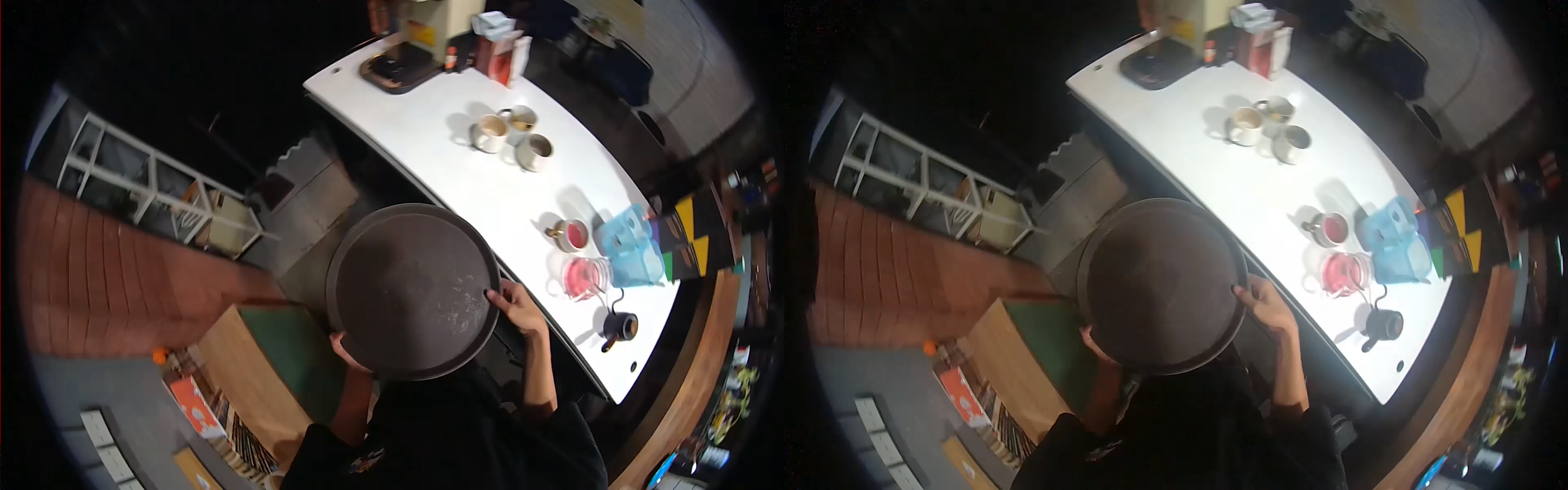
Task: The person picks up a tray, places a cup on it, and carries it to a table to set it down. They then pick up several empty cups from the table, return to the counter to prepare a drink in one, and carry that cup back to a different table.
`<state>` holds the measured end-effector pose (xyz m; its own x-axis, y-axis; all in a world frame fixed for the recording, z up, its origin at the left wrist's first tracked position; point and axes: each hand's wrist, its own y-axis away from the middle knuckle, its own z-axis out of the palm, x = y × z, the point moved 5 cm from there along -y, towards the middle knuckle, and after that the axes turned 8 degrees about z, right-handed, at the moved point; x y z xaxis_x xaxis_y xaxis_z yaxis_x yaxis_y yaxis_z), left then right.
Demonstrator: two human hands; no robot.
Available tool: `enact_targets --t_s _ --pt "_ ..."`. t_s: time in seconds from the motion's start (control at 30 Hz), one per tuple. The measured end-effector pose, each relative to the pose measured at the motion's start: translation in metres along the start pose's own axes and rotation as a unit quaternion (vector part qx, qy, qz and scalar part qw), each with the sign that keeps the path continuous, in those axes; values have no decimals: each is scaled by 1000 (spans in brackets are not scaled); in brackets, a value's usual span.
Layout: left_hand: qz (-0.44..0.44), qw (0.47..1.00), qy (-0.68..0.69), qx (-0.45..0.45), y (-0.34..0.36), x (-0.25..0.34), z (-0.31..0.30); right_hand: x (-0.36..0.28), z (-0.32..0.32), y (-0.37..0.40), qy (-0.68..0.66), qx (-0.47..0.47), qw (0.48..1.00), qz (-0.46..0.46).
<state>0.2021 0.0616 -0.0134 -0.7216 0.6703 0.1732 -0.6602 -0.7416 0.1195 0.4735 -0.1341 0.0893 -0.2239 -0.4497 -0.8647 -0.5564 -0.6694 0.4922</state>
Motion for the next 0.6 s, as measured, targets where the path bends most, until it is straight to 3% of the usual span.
enact_targets --t_s 0.07,0.13,0.2,0.23,0.3,0.33,0.4,0.43,0.5,0.53,0.6 --pt "-42 998 32 -24 -17 -21 7 -32 -36 13 98 105 986 -90" --pt "-80 994 68 -40 -28 -41 8 -31 -85 9 113 242 959 -94" --pt "-66 998 -18 -15 -35 -48 -3 -54 -117 19 319 421 829 -182" --pt "-74 997 -19 -19 -39 -54 -1 -62 -130 17 362 455 781 -228" --pt "-62 992 -96 43 -42 -58 -7 -69 -154 3 430 450 769 -145" --pt "-64 992 -99 41 -42 -56 -27 -69 -160 -1 427 452 770 -144" --pt "-40 989 -136 45 -48 -50 -87 -59 -172 -16 501 450 737 -48" --pt "-39 989 -137 43 -47 -55 -65 -54 -174 -23 500 450 738 -50" --pt "-122 991 -62 -2 -41 -82 10 -30 -181 -45 464 392 791 67" --pt "-118 991 -61 -2 -44 -85 10 -24 -182 -52 457 401 790 78" --pt "-141 984 41 -97 -46 -89 18 -20 -186 -61 438 406 796 95"
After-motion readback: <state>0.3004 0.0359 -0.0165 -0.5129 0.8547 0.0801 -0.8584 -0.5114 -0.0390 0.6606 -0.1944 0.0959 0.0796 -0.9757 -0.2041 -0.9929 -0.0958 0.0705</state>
